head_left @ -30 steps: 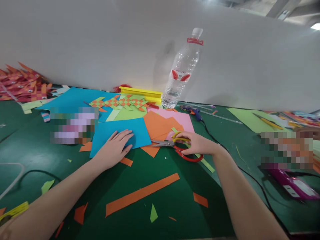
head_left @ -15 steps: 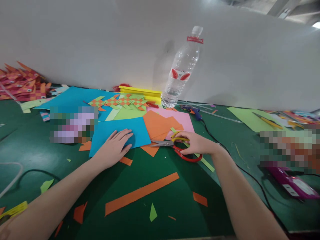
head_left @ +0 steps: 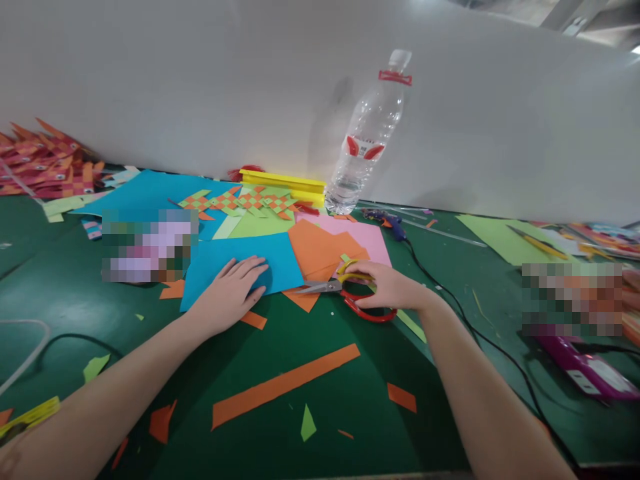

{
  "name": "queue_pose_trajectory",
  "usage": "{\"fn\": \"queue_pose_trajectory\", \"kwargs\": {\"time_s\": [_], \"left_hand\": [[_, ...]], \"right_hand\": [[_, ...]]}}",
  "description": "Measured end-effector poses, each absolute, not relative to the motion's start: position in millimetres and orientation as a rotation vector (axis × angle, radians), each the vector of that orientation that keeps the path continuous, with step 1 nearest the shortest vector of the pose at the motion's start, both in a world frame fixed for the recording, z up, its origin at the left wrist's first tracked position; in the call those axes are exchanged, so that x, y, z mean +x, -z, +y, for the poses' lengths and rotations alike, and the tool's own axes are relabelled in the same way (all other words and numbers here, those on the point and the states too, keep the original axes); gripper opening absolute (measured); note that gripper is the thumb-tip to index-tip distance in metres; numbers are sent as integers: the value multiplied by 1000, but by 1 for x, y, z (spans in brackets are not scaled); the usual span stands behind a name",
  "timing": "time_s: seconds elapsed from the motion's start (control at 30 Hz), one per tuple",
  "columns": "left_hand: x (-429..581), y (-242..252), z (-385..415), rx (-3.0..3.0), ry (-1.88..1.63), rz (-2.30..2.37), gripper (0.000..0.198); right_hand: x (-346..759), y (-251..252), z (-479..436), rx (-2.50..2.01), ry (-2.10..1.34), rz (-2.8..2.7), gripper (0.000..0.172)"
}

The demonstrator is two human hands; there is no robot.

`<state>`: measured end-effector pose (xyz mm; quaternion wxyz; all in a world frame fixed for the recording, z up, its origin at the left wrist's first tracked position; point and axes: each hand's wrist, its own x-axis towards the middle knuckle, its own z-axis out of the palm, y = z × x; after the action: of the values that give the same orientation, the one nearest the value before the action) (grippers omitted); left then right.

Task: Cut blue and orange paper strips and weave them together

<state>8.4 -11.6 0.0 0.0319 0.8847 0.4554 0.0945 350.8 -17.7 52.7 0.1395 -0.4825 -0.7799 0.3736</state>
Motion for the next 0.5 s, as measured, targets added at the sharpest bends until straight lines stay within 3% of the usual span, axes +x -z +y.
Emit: {"fn": "queue_pose_trajectory", "kwargs": {"time_s": [0.23, 0.5], "left_hand": [[8, 1, -10, 2669, -306, 1414, 45], [9, -2, -10, 2651, -273, 1408, 49]], "right_hand": [[344, -47, -15, -1353, -801, -2380, 44], [346, -54, -15, -1285, -749, -2439, 42]]}}
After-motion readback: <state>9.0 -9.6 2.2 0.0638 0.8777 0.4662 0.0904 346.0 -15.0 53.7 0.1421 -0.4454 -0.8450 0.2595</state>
